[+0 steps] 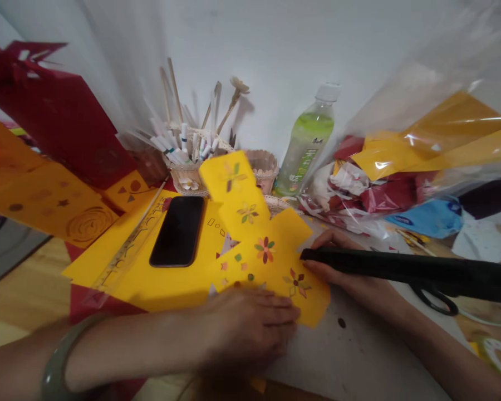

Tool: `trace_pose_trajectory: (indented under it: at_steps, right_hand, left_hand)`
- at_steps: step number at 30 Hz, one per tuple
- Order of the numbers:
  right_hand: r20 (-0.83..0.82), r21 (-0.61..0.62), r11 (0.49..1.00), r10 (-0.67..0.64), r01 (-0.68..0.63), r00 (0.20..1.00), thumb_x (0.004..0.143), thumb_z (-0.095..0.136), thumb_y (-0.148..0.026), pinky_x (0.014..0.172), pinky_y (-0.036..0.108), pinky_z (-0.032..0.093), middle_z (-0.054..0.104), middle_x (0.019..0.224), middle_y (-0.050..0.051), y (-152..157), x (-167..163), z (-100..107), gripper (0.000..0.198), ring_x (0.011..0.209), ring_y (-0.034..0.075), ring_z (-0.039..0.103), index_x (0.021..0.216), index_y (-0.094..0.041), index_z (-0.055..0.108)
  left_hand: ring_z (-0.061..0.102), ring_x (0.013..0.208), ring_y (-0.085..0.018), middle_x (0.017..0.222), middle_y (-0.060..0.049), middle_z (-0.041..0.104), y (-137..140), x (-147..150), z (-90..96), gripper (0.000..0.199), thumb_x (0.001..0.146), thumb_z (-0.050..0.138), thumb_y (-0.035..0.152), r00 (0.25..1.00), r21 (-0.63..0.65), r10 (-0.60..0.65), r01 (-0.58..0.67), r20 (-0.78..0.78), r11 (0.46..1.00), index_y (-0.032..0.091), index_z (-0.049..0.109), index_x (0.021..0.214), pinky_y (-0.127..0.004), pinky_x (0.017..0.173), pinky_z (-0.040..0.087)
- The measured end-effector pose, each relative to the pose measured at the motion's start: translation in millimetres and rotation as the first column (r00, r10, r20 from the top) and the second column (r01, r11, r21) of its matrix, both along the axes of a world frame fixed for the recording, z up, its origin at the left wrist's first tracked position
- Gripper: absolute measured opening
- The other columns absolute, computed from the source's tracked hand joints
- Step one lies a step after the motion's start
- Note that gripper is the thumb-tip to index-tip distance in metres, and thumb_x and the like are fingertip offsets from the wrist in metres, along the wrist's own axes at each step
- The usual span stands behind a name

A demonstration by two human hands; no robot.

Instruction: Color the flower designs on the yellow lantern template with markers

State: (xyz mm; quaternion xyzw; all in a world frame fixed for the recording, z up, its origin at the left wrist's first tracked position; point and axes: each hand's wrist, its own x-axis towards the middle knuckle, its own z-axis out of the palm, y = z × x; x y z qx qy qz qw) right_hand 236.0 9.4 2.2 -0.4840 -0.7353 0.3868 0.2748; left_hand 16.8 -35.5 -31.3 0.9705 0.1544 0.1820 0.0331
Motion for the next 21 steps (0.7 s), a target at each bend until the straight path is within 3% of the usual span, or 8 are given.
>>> trace_pose_trajectory:
  at_steps: [8,11,14,21]
  right_hand:
    - [0.043,0.115,0.990,-0.084,0.079,0.996,0.073,0.065,-0.031,0.057,0.024,0.045,0.058,0.072,-0.002,-5.2,4.9,9.6,0.017,0.066,0.014,0.055,0.077,-0.022,0.051]
    - [0.094,0.075,0.997,-0.027,0.020,0.995,0.074,0.062,-0.029,0.048,0.022,0.043,0.057,0.065,-0.003,-13.1,4.1,8.8,0.012,0.055,0.013,0.054,0.076,-0.022,0.051]
    - [0.084,0.053,0.999,0.003,-0.008,0.996,0.075,0.060,-0.027,0.048,0.022,0.046,0.059,0.066,-0.003,-17.8,1.1,3.8,0.010,0.054,0.012,0.055,0.078,-0.024,0.051]
    - [0.020,-0.023,0.997,-0.068,0.068,0.997,0.071,0.063,-0.028,0.038,0.020,0.040,0.056,0.060,-0.004,-20.4,-4.5,-5.5,0.013,0.045,0.010,0.050,0.073,-0.024,0.051]
  left_hand:
    - [0.055,0.105,-0.017,0.116,-0.005,0.060,-6.9,5.7,4.8,0.030,0.092,0.032,0.014,0.993,0.077,0.120,-0.118,-0.019,0.990,0.009,0.056,0.110,-0.027,0.089,0.044]
    - [0.055,0.104,-0.018,0.117,-0.007,0.059,-3.5,2.2,6.7,0.031,0.092,0.030,0.014,0.996,0.089,0.083,-0.079,-0.035,0.993,0.008,0.055,0.111,-0.029,0.087,0.044]
    - [0.053,0.106,-0.018,0.118,-0.006,0.058,-0.8,-1.3,9.3,0.033,0.094,0.027,0.015,0.997,0.092,0.046,-0.041,-0.054,0.995,0.009,0.054,0.113,-0.028,0.088,0.043]
    - [0.052,0.107,-0.016,0.116,-0.002,0.060,5.0,-6.8,9.5,0.038,0.094,0.023,0.015,1.000,0.060,0.014,-0.012,-0.027,0.998,0.012,0.058,0.108,-0.026,0.086,0.042]
